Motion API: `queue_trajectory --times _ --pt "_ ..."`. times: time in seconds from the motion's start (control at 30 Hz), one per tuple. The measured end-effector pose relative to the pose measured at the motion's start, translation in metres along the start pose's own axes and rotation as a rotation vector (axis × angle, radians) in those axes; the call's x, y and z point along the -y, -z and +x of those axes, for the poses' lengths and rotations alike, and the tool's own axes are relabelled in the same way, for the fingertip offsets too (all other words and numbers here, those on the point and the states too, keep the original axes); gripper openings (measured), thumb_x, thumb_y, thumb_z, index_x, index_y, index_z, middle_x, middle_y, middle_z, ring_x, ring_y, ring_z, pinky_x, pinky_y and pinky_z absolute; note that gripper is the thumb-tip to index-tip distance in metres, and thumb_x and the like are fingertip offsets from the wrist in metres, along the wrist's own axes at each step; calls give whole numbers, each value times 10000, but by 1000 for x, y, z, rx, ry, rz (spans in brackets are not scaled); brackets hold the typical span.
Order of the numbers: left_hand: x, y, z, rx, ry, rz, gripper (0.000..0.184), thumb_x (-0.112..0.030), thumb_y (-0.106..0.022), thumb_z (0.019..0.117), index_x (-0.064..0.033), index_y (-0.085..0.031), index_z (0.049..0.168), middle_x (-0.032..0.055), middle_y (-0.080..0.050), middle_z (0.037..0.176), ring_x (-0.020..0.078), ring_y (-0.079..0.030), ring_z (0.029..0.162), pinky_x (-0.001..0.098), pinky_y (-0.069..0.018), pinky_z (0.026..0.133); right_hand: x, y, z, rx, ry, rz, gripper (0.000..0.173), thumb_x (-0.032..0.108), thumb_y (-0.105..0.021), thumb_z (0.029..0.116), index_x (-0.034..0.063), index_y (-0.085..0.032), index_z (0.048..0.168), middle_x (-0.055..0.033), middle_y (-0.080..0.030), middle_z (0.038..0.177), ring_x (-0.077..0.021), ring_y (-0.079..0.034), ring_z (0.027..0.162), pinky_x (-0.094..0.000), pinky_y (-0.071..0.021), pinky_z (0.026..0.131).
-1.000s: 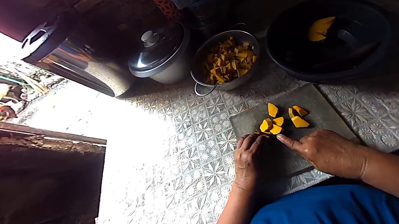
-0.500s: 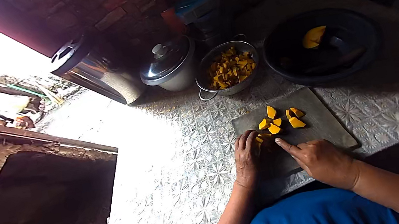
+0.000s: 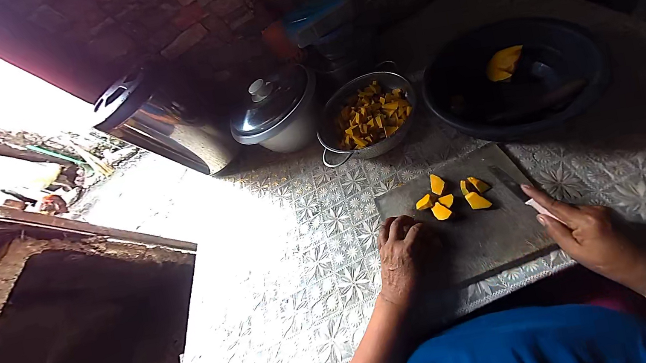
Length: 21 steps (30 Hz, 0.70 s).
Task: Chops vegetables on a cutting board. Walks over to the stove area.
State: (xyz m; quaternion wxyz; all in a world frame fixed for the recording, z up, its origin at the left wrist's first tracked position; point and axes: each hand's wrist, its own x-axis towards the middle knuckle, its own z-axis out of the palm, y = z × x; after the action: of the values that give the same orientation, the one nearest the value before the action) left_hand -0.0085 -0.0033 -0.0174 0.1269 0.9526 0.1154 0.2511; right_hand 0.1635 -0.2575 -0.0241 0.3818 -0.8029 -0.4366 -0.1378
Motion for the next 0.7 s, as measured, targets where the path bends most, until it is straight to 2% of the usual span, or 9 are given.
queue_trajectory --times 0.07,0.17,0.2,0.27,0.33,0.43,0.53,0.63,0.7 --pt "5 -1 -1 -38 47 -9 267 -337 -748 871 -85 -776 954 160 -721 1145 395 -646 1167 532 -500 1027 -7 1 -4 -24 -30 -5 480 206 -463 979 -13 -657 1359 -152 -690 662 -248 -588 468 -388 -489 476" --pt "12 -3 2 -79 127 61 282 -330 -742 864 -53 -741 916 222 -685 1222 445 -626 1179 564 -483 1016 -12 1 -7 -28 -69 -13 489 204 -464 973 -21 -648 1366 -161 -688 668 -260 -591 478 -401 -492 488" --pt "14 -3 4 -80 162 82 303 -344 -727 870 -48 -732 935 231 -678 1225 443 -631 1163 560 -487 1002 -12 0 -7 -37 -76 -18 488 205 -466 972 -21 -651 1362 -161 -687 665 -266 -589 476 -411 -487 484" --pt "12 -2 6 -80 232 96 380 -360 -709 882 -17 -719 1045 251 -667 1204 442 -643 1107 547 -506 956 -10 -3 -6 -58 -82 -30 484 203 -467 968 -21 -659 1352 -158 -683 655 -269 -582 469 -416 -479 478" --pt "11 -4 8 -93 248 128 418 -364 -687 884 -25 -718 1127 234 -674 1158 418 -659 1033 522 -533 886 -11 -5 -6 -65 -99 -30 480 200 -469 974 -23 -654 1357 -161 -694 673 -266 -590 480 -413 -491 492" --pt "12 0 15 -45 295 132 360 -284 -679 906 -23 -717 1150 232 -682 1135 401 -682 1030 505 -569 870 -10 -6 -6 -87 -110 -31 477 197 -472 974 -25 -655 1354 -166 -698 678 -267 -594 484 -409 -491 497" --pt "15 3 23 -9 340 125 266 -185 -664 912 -15 -719 1110 221 -681 1097 358 -705 967 464 -595 799 -11 -7 -6 -99 -109 -51 483 208 -466 981 -22 -648 1364 -169 -704 689 -266 -606 492 -405 -500 502" --pt "20 4 27 -18 353 110 190 -174 -657 940 -4 -718 999 199 -678 982 315 -706 832 436 -595 711 -10 -8 -7 -105 -118 -51 487 202 -465 984 -31 -634 1377 -177 -702 694 -272 -598 492 -408 -496 507" --pt "26 7 31 -19 342 90 184 -165 -663 947 11 -718 950 197 -674 922 312 -701 801 434 -592 706 -10 -8 -7 -114 -121 -52 490 194 -463 981 -39 -628 1380 -181 -714 714 -273 -597 483 -415 -498 498"
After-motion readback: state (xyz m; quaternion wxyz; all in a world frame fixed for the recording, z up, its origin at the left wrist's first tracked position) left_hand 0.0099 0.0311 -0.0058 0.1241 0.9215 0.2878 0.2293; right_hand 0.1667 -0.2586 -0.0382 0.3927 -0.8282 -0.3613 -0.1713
